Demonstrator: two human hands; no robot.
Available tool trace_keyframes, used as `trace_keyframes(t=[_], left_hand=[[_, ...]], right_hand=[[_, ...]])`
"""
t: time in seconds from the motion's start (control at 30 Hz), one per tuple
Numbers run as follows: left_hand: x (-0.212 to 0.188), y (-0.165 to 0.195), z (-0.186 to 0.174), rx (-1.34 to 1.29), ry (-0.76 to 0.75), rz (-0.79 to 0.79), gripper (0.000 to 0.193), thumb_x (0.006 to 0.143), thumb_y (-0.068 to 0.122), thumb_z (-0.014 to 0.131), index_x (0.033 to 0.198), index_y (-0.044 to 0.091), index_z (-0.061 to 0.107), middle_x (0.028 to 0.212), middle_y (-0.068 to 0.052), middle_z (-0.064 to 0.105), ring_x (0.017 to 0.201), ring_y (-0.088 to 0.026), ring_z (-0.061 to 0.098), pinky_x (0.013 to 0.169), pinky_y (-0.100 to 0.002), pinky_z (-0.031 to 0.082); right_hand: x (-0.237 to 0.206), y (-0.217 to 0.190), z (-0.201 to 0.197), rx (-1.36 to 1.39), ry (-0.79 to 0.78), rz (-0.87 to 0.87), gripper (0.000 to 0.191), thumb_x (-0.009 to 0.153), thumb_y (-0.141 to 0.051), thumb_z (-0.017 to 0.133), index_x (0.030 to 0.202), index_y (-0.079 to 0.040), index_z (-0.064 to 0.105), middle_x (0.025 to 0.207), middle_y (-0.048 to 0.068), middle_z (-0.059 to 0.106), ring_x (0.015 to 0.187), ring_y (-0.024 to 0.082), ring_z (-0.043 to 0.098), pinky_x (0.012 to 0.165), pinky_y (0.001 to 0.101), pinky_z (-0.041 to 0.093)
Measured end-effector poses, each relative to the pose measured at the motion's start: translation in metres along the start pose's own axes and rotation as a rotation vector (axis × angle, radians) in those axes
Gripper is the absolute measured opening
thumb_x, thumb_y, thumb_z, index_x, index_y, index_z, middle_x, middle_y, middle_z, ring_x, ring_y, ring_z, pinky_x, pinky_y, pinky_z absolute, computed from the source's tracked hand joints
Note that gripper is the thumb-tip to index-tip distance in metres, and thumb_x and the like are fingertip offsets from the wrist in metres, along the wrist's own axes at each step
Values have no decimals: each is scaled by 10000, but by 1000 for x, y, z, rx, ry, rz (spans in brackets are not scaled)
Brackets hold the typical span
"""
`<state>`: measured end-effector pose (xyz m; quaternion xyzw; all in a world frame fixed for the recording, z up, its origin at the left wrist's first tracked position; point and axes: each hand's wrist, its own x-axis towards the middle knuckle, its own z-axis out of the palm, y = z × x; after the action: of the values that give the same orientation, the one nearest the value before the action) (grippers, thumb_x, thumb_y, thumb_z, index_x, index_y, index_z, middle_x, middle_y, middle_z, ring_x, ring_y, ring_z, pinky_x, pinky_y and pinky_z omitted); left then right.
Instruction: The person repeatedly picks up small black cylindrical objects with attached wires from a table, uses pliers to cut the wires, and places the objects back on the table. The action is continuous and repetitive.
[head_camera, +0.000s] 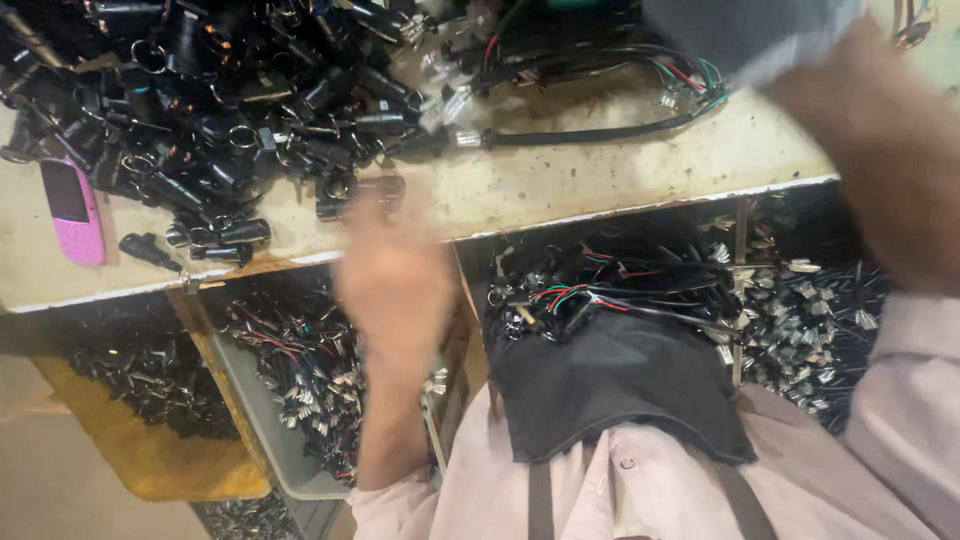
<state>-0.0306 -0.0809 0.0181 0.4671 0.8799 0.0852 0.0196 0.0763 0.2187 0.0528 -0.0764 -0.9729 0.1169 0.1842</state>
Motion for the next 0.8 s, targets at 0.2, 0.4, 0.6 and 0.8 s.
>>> trace_keyframes(t=[0.2, 0.4, 0.6, 0.8], left_hand=[[17, -57, 41, 48, 284, -119, 375, 997, 202, 758, 1331, 49, 685, 1294, -142, 593, 1225, -381, 528, 1077, -479, 470], [28, -55, 55, -201, 376, -43, 334, 1065, 176, 718, 1347, 18, 633, 1399, -203, 562, 1318, -391, 496, 1122, -504, 445], [17, -57, 46, -80, 239, -52, 408, 965, 62, 643, 1364, -19, 648, 1339, -221, 554, 1256, -433, 502, 1105, -540, 427], [-4, -72, 47, -119, 243, -58, 384, 988, -6, 719, 1360, 37, 634, 1358, -183, 583, 1247, -380, 557, 1082, -463, 483]], right_hand=[[-26, -55, 40, -203, 6, 97, 427, 890, -240, 757, 1219, -8, 615, 947, 136, 637, 542, 229, 599, 453, 368, 450], [-40, -22, 86, -78, -3, 251, 454, 933, -114, 729, 1332, 10, 549, 1146, 173, 623, 703, 301, 679, 568, 404, 523], [-22, -24, 12, 227, 59, 101, 559, 846, 29, 674, 1377, 6, 503, 1346, 240, 580, 834, 349, 704, 683, 396, 578], [-45, -1, -14, 24, -141, 195, 419, 912, -93, 839, 1277, -43, 639, 1135, 164, 675, 902, 357, 714, 717, 433, 557]])
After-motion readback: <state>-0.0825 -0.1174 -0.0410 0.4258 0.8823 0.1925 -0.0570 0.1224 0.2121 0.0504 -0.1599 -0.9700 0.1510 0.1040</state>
